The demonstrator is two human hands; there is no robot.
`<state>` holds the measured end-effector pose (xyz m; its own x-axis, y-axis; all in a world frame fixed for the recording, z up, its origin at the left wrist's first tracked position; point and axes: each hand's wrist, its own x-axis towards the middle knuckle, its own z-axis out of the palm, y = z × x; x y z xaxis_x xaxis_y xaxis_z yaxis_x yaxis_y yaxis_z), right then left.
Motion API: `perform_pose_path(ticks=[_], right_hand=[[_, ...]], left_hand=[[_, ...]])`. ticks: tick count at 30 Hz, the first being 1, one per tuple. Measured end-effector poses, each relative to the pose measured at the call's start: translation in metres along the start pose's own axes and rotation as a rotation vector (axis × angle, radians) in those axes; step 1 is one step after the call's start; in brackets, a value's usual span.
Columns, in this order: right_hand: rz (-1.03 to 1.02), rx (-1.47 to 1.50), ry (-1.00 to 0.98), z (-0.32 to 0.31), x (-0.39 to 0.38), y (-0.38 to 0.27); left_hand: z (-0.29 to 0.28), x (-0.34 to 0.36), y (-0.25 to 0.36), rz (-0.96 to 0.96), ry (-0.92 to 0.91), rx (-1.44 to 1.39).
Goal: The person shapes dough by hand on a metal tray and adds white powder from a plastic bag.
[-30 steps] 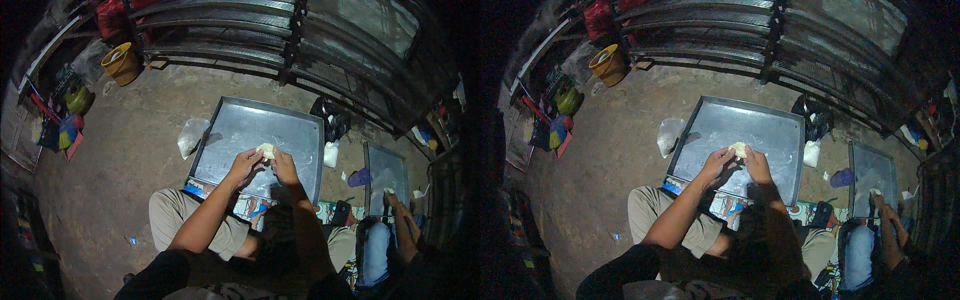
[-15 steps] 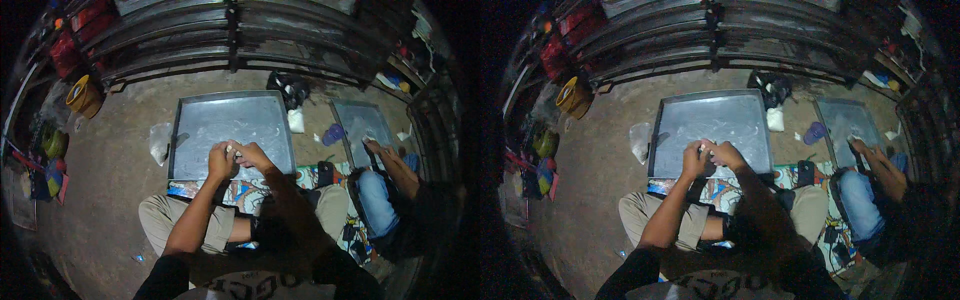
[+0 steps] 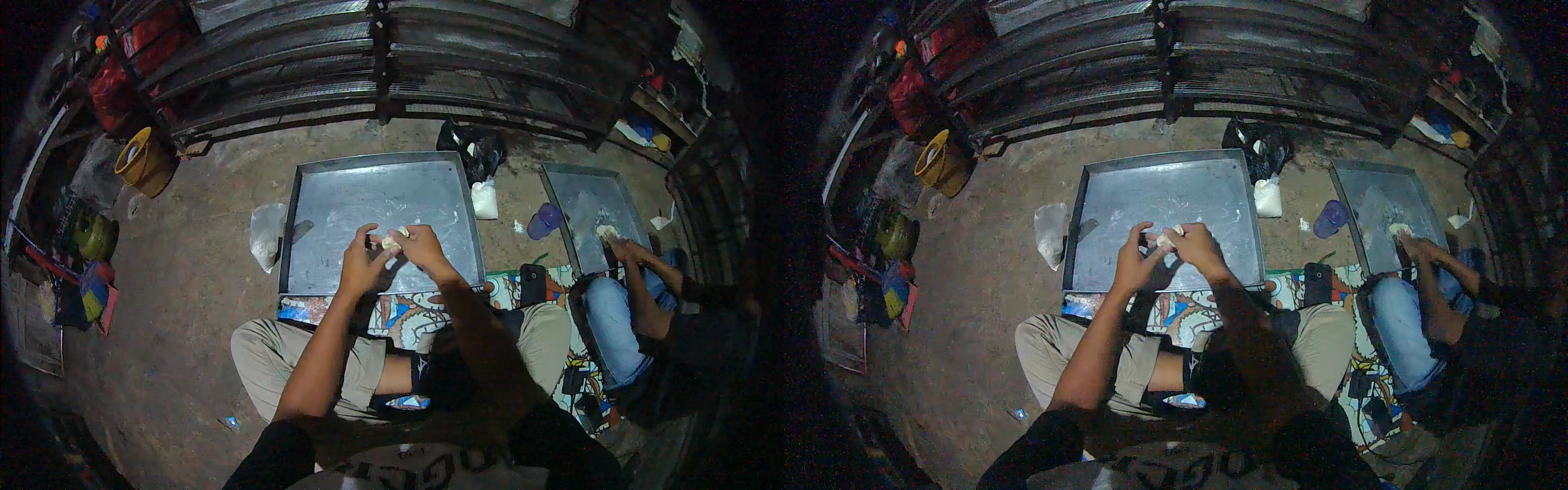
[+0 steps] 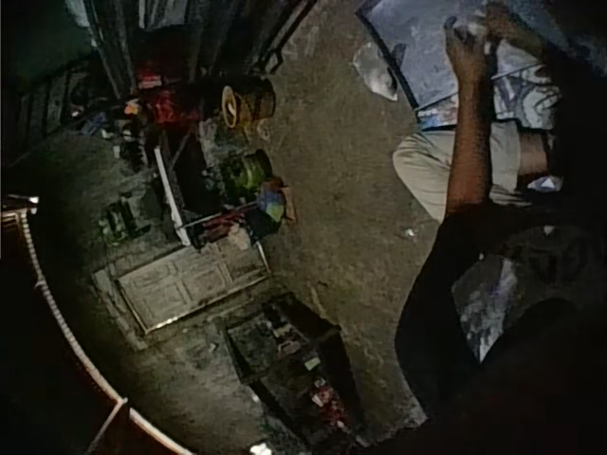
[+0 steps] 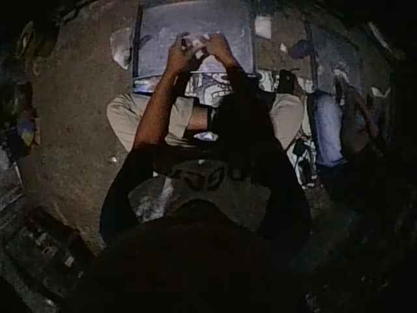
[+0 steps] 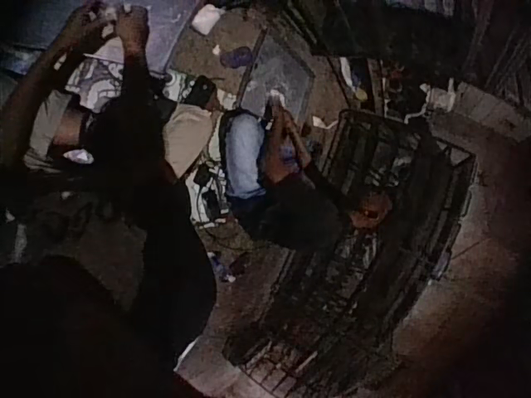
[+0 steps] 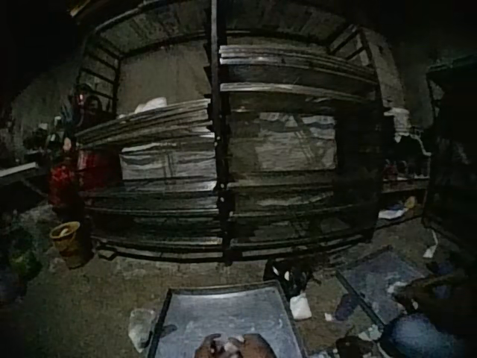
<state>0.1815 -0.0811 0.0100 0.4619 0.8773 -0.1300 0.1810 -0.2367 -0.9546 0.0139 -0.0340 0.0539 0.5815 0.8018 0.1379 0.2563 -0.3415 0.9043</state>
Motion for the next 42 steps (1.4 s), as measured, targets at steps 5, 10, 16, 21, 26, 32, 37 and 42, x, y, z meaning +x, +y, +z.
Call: perform_pose_path(ticks=[5, 10, 16, 21, 26, 32, 37, 42], right_hand=[[-0.222, -0.243, 0.202, -0.001, 0.004, -0.007], [-0.251, -0.257, 0.214, 0.015, -0.008, -0.031], [-0.438, -0.322, -0.083, 0.023, 0.010, 0.000], [-0.179, 0.230, -0.341, 0.028, 0.026, -0.001], [-0.106, 0.181, -0.401, 0.025, 0.025, 0.000], [-0.172, -0.042, -0.382, 0.016, 0.014, -0.010], [-0.042, 0.405, -0.161, 0.027, -0.001, -0.029], [-0.068, 0.216, 0.002, 0.020, 0.004, -0.017]], left_hand=[[-0.002, 0.013, -0.032, -0.282, -0.242, -0.460], [0.019, 0.015, -0.034, -0.547, -0.354, -1.164], [0.018, 0.026, -0.056, -0.402, -0.013, -1.100], [-0.002, 0.031, -0.061, -0.371, 0.078, -0.891], [-0.006, 0.034, -0.050, -0.389, 0.044, -0.775], [0.008, 0.032, -0.049, -0.300, -0.160, -0.953], [0.008, 0.029, -0.038, -0.250, -0.274, -1.192], [0.006, 0.028, -0.018, -0.166, -0.080, -0.700]])
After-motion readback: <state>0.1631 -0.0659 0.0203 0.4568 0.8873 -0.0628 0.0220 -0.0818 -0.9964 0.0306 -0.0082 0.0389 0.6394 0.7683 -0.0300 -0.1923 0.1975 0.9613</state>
